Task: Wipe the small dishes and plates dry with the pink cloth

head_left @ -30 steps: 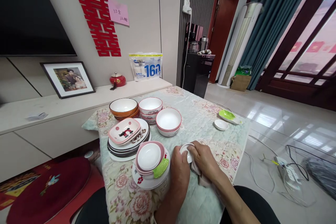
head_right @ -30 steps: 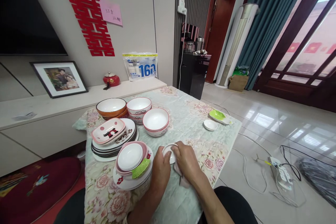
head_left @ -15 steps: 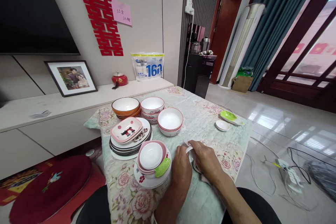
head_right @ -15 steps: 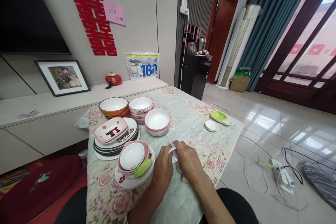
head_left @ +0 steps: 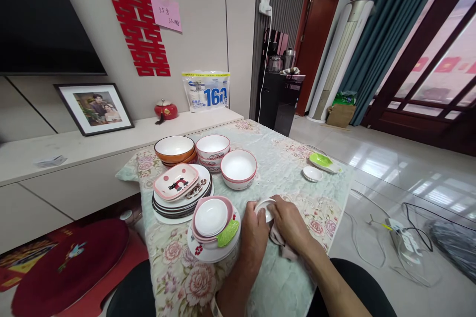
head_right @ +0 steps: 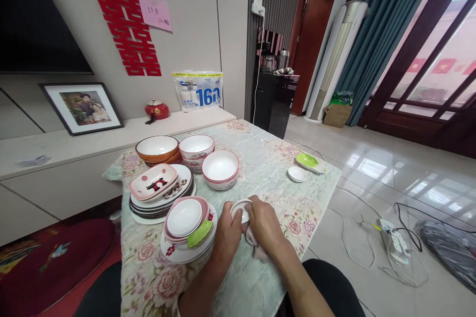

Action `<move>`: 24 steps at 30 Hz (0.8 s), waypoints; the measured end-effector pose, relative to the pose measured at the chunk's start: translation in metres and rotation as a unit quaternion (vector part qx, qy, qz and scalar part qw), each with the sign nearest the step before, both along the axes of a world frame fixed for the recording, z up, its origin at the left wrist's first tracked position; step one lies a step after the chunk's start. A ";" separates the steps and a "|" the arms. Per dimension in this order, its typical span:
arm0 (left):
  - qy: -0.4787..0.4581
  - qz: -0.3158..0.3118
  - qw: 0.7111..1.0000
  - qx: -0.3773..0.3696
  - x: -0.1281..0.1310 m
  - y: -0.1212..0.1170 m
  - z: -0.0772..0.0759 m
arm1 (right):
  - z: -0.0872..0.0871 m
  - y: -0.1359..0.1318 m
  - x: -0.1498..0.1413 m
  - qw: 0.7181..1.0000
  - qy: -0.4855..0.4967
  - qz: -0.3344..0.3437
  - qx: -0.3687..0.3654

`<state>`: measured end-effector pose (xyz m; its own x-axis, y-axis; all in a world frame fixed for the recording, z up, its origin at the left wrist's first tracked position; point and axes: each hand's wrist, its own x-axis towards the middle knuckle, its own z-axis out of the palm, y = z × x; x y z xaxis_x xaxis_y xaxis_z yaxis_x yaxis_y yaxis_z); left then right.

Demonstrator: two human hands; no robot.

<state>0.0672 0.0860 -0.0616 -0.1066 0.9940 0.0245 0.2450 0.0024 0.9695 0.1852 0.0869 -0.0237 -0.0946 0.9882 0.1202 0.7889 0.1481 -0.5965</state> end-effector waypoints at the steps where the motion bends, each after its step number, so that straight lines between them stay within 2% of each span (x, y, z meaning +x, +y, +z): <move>1: 0.017 -0.009 1.000 0.018 0.000 -0.001 0.000 | 0.002 -0.001 0.002 0.999 -0.033 0.009 0.011; 5: 0.040 -0.040 0.997 0.054 -0.001 -0.002 0.000 | 0.007 -0.004 0.007 0.990 -0.119 0.055 0.044; 9: -0.013 -0.022 1.000 0.010 0.000 -0.002 -0.001 | 0.002 -0.001 0.003 0.996 -0.074 0.025 0.041; 14: -0.066 0.006 0.997 -0.035 0.002 0.000 -0.004 | -0.001 0.002 -0.004 0.999 -0.043 -0.014 -0.008; 19: -0.184 0.004 0.980 -0.072 0.005 0.002 -0.002 | 0.009 -0.001 0.004 0.995 0.034 0.025 -0.096; 21: -0.261 -0.003 0.961 -0.088 0.006 0.001 0.001 | 0.013 -0.002 0.012 0.998 0.018 0.016 -0.061; 24: -0.357 -0.016 0.929 -0.099 0.008 -0.001 0.003 | 0.017 -0.002 0.023 0.997 0.045 -0.017 0.060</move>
<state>0.0755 0.0851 -0.0584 0.0045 0.9744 -0.2248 -0.4573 0.2019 0.8661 0.2084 0.0853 -0.0069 -0.0459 0.9688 0.2437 0.7390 0.1971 -0.6442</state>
